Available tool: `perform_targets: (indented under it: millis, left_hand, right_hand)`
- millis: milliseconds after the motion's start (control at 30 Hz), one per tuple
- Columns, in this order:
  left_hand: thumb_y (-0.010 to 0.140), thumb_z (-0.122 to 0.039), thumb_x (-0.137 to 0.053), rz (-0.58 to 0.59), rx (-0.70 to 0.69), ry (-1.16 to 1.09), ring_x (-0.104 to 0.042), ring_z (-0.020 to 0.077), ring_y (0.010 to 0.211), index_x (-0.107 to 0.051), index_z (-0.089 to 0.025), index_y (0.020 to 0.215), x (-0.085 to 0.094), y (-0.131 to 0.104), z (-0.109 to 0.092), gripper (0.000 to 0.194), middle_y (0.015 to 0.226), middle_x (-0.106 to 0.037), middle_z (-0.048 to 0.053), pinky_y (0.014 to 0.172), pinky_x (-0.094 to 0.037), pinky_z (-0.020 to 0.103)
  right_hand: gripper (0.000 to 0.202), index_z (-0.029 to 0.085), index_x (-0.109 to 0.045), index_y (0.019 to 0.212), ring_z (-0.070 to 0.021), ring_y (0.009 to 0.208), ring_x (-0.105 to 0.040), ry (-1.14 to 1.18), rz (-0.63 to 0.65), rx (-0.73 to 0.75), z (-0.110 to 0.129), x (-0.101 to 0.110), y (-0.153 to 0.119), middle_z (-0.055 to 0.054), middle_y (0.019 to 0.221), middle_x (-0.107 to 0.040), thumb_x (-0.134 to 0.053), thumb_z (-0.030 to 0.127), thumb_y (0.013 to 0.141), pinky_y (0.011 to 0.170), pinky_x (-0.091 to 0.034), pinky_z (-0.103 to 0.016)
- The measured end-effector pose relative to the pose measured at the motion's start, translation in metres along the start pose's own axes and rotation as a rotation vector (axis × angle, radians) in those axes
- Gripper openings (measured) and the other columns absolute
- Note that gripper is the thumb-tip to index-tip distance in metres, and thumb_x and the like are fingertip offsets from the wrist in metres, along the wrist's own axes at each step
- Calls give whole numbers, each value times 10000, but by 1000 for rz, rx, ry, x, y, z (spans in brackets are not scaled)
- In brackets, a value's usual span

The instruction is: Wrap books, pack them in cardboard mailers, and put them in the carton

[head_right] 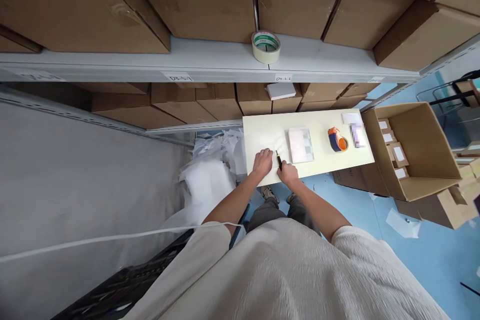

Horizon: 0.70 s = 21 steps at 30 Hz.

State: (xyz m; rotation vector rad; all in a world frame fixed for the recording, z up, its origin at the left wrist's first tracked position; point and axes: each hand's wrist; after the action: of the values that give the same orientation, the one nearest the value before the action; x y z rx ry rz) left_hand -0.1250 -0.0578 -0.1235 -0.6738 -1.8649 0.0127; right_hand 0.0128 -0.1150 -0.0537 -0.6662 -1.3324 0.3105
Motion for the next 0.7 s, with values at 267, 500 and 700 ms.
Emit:
perform_targets:
  millis: [267,500,700]
  left_hand:
    - [989,-122,-439,27,-28,-9,-288,292,1658,-302,-251,1731,-9,-23,3,766,1782,-354,118,1349,-206,518]
    - [1014,-191,-454,20,63,33,-420,358,1512,-309,-241,1721,-6,-28,0,723,1639,-483,180,1245,-374,522]
    - [1001,-134,-437,42,50,29,-378,332,1560,-370,-210,1693,-8,-33,2,699,1703,-418,176,1257,-357,486]
  right_hand:
    - [293,145,-629,1287,-334,1128,-756,-21,26,8,-9,-7,-24,-215,1204,-765,-548,316,1062,908,-537,-370]
    - [312,128,-648,1295,-350,1136,-758,-41,39,30,-18,-20,-42,-238,1199,-761,-563,308,1055,909,-550,-385]
    - [301,116,-667,1280,-349,1140,-757,-41,64,43,-23,-22,-52,-247,1210,-760,-575,277,1043,914,-554,-393]
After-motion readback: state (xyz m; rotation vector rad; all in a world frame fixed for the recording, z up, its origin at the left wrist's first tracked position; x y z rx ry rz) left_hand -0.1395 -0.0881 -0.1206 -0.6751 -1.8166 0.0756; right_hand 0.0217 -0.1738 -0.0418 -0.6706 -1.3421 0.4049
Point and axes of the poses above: each hand's wrist, its own y-axis towards the middle knuckle, its own x-axis out of the back of the hand, z = x × y
